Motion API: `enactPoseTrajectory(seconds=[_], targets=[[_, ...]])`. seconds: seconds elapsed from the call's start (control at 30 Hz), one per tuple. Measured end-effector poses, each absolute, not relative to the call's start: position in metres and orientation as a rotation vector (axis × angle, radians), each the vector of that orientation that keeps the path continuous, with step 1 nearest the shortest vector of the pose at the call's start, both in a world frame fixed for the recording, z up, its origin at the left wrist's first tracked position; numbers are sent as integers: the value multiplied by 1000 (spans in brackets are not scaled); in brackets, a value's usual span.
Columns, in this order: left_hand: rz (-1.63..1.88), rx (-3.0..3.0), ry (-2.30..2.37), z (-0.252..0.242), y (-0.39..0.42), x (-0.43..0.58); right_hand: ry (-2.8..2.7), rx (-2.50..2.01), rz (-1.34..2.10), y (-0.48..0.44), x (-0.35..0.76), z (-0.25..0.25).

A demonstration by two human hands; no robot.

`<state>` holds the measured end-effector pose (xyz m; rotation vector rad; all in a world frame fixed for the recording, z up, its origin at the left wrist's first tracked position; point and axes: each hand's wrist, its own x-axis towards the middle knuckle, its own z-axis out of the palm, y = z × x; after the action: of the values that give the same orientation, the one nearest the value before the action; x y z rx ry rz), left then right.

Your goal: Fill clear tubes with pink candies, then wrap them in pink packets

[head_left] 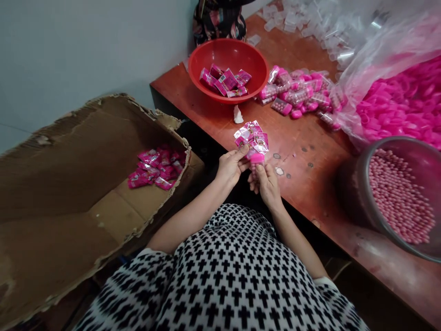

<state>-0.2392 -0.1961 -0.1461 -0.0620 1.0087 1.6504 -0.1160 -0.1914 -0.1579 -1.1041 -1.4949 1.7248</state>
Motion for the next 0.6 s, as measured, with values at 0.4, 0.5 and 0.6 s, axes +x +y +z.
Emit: enactPoseTrajectory(seconds=[0.4, 0.5, 0.6], targets=[[1563, 241, 1010, -148, -198, -237, -1614, -1131, 1550, -189, -121, -171], [1509, 278, 1019, -152, -199, -238, -1666, -1176, 1411, -188, -121, -173], [1475, 338, 1012, -154, -199, -241, -1606, -1122, 1603, -186, -119, -172]])
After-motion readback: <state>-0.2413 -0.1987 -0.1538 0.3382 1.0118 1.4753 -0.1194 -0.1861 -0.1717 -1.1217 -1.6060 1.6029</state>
